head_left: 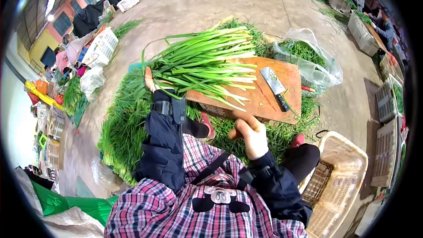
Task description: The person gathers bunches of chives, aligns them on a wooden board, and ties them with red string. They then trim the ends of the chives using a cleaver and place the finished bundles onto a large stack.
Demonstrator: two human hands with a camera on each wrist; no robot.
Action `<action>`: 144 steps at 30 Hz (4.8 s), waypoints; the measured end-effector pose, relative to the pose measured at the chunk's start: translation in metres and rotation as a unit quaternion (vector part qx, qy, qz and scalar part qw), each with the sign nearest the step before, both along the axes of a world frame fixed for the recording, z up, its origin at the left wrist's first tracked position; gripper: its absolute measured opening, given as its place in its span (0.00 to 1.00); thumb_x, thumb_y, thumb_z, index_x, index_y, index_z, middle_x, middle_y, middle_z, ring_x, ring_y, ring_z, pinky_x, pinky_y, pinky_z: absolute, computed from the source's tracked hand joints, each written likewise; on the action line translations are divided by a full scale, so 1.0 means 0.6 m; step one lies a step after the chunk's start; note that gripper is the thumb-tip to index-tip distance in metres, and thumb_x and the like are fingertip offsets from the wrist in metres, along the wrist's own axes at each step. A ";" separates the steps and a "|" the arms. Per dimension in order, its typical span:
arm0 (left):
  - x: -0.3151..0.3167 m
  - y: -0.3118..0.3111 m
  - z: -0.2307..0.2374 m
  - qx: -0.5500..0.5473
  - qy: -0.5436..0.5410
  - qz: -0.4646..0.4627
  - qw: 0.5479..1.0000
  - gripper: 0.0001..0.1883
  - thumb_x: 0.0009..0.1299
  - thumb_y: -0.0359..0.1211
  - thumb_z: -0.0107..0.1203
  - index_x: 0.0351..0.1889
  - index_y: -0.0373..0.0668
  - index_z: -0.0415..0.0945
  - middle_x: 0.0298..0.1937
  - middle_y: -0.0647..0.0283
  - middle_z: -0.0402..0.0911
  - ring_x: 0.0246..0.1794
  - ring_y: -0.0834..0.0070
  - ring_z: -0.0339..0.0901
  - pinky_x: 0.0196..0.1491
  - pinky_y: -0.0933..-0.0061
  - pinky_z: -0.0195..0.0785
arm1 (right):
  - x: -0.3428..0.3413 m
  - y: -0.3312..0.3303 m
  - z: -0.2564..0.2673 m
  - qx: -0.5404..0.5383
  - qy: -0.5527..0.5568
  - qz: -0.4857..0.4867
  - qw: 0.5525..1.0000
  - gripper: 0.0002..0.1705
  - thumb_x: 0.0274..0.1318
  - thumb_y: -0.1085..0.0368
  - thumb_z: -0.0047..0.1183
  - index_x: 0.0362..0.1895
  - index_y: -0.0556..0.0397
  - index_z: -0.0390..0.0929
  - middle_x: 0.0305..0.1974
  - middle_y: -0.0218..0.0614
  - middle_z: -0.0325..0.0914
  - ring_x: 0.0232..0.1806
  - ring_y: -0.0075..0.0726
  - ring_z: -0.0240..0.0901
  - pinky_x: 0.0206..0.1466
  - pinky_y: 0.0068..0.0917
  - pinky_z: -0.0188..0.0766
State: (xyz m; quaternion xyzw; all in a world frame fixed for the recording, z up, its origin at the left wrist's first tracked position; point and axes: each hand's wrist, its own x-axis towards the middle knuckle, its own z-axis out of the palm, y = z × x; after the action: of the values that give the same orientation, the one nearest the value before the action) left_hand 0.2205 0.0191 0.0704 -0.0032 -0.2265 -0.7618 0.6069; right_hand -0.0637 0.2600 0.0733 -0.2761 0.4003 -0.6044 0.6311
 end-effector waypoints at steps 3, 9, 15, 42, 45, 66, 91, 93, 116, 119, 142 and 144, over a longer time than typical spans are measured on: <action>-0.016 0.007 -0.001 0.008 -0.014 0.057 0.998 0.30 0.65 0.49 0.48 0.57 0.35 0.69 0.57 0.45 0.72 0.55 0.46 0.70 0.57 0.38 0.59 | 0.039 -0.047 0.004 0.014 -0.178 -0.011 0.984 0.19 0.59 0.61 0.50 0.52 0.58 0.70 0.29 0.40 0.78 0.26 0.35 0.75 0.30 0.32 0.75; -0.013 0.007 -0.020 0.021 0.065 0.018 0.998 0.31 0.66 0.49 0.50 0.58 0.34 0.67 0.59 0.44 0.69 0.57 0.45 0.67 0.58 0.36 0.57 | 0.068 -0.108 -0.014 0.021 -0.383 0.051 0.922 0.18 0.60 0.49 0.49 0.44 0.48 0.72 0.24 0.30 0.70 0.24 0.34 0.68 0.31 0.33 0.71; -0.021 0.011 -0.001 0.060 0.022 0.014 0.998 0.31 0.65 0.50 0.50 0.57 0.34 0.68 0.56 0.44 0.72 0.54 0.45 0.70 0.56 0.38 0.60 | 0.033 -0.047 -0.055 -0.136 -0.311 0.189 0.921 0.19 0.61 0.54 0.46 0.33 0.60 0.76 0.20 0.39 0.73 0.26 0.42 0.73 0.36 0.35 0.72; -0.052 0.036 0.044 0.090 -0.032 0.110 0.989 0.27 0.59 0.47 0.55 0.50 0.36 0.72 0.49 0.49 0.77 0.45 0.50 0.75 0.51 0.43 0.68 | 0.005 -0.077 -0.021 -0.007 -0.263 0.108 0.959 0.17 0.55 0.51 0.54 0.34 0.51 0.72 0.19 0.30 0.71 0.21 0.35 0.68 0.30 0.34 0.68; -0.030 0.009 0.030 0.092 -0.040 0.143 0.985 0.26 0.60 0.46 0.55 0.49 0.37 0.73 0.48 0.50 0.78 0.44 0.52 0.76 0.50 0.43 0.69 | -0.050 -0.021 -0.037 -0.103 -0.157 0.228 0.955 0.18 0.54 0.57 0.54 0.22 0.59 0.73 0.20 0.39 0.74 0.23 0.38 0.72 0.32 0.32 0.70; -0.032 0.029 0.046 0.111 -0.051 0.146 0.982 0.23 0.59 0.44 0.58 0.46 0.37 0.75 0.44 0.51 0.80 0.40 0.54 0.77 0.45 0.49 0.73 | -0.040 -0.098 0.071 -0.342 0.832 -0.130 0.418 0.16 0.48 0.62 0.50 0.45 0.41 0.71 0.18 0.26 0.69 0.20 0.32 0.70 0.19 0.32 0.65; -0.004 0.019 0.037 0.055 -0.012 0.108 0.993 0.22 0.62 0.45 0.54 0.45 0.36 0.76 0.42 0.51 0.81 0.43 0.54 0.78 0.49 0.46 0.71 | -0.128 0.027 0.097 -0.281 0.719 0.101 0.627 0.11 0.46 0.63 0.59 0.37 0.47 0.77 0.20 0.36 0.73 0.22 0.46 0.73 0.26 0.39 0.68; -0.009 0.022 0.035 0.052 -0.019 0.107 0.993 0.22 0.62 0.45 0.54 0.44 0.35 0.77 0.42 0.51 0.81 0.43 0.55 0.78 0.49 0.47 0.71 | -0.107 -0.002 0.106 -0.327 0.772 -0.052 0.543 0.08 0.47 0.61 0.56 0.34 0.42 0.75 0.17 0.31 0.70 0.19 0.39 0.72 0.22 0.34 0.66; 0.020 0.007 0.006 0.082 -0.024 0.101 0.991 0.25 0.60 0.44 0.56 0.50 0.35 0.73 0.48 0.49 0.78 0.44 0.52 0.76 0.47 0.45 0.71 | -0.136 0.009 0.031 -0.147 0.737 0.334 0.569 0.15 0.49 0.50 0.53 0.34 0.47 0.77 0.23 0.45 0.76 0.29 0.53 0.75 0.33 0.44 0.70; 0.030 0.012 0.006 0.036 -0.020 0.064 0.997 0.26 0.65 0.47 0.53 0.52 0.37 0.72 0.50 0.49 0.77 0.50 0.52 0.74 0.55 0.43 0.65 | -0.145 0.033 0.016 -0.069 0.757 0.347 0.549 0.18 0.52 0.51 0.53 0.42 0.49 0.77 0.25 0.46 0.77 0.28 0.50 0.76 0.33 0.39 0.71; -0.007 0.039 0.001 0.015 0.011 0.035 0.999 0.25 0.62 0.47 0.53 0.46 0.35 0.75 0.47 0.48 0.79 0.45 0.52 0.77 0.51 0.44 0.68 | -0.002 -0.097 0.023 -0.114 0.468 -0.044 0.875 0.19 0.55 0.51 0.54 0.45 0.48 0.80 0.26 0.42 0.80 0.27 0.37 0.80 0.34 0.28 0.73; -0.009 0.042 0.006 0.043 -0.009 0.049 0.998 0.25 0.62 0.47 0.53 0.47 0.35 0.75 0.46 0.47 0.79 0.46 0.52 0.76 0.52 0.46 0.68 | -0.012 -0.110 0.004 -0.104 0.468 -0.009 0.878 0.20 0.55 0.50 0.54 0.45 0.48 0.80 0.26 0.43 0.80 0.29 0.38 0.80 0.35 0.28 0.73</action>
State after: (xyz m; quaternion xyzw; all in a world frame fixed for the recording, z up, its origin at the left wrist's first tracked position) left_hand 0.2149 0.0443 0.0739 0.0408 -0.1992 -0.7403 0.6408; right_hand -0.0709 0.1938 0.0758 -0.5872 0.5860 -0.4487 0.3323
